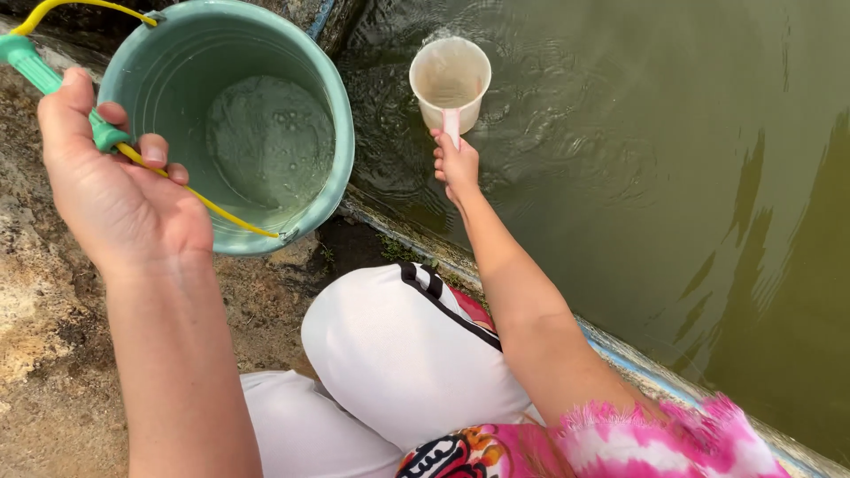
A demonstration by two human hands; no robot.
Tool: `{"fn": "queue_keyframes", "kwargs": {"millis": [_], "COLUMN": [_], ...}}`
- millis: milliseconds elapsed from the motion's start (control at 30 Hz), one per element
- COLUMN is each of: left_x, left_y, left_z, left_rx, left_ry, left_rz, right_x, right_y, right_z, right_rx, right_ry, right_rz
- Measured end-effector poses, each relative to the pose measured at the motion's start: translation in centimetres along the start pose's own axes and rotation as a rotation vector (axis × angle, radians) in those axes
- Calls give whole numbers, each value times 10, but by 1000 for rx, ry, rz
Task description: Gathering water from a pond or pool and watering a small tree in a garden.
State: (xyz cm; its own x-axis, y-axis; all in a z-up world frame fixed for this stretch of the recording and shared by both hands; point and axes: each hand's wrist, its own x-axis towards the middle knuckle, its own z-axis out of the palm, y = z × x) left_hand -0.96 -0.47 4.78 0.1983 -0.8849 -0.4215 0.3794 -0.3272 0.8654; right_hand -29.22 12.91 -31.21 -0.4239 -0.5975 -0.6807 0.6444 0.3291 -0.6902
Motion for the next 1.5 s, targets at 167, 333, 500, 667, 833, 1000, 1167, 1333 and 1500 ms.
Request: {"fn": "queue_keyframes", "kwargs": {"millis": [167, 333, 500, 667, 833, 1000, 1167, 1333, 1500], "left_x": [2, 12, 18, 13, 19, 25, 34, 41, 36], "left_y": [-10, -23, -30, -28, -39, -50, -61, -68, -62], "left_z": [3, -12, -16, -10, -7, -5, -8, -8, -4], "left_rx": [-20, -63, -6, -31, -68, -135, -151, -166, -174], "left_ry": [60, 59, -16, 51, 74, 54, 35, 34, 7], "left_rz": [69, 132, 138, 103, 70, 165, 155, 212, 218], "right_x": [-61, -107, -128, -135, -138, -152, -148, -154, -157], "right_y": [-68, -105, -125, -129, -137, -147, -150, -153, -149], "right_z": [47, 82, 112, 128, 137, 147, 150, 164, 174], "right_rx": [-93, -289, -552, -797, -838, -913, -974, -992, -873], "right_ry": [-151, -289, -318, -268, -286, -294, -325, -347, -388], "right_rz": [-110, -288, -590, -863, -913, -1002, -1058, -1060, -916]}}
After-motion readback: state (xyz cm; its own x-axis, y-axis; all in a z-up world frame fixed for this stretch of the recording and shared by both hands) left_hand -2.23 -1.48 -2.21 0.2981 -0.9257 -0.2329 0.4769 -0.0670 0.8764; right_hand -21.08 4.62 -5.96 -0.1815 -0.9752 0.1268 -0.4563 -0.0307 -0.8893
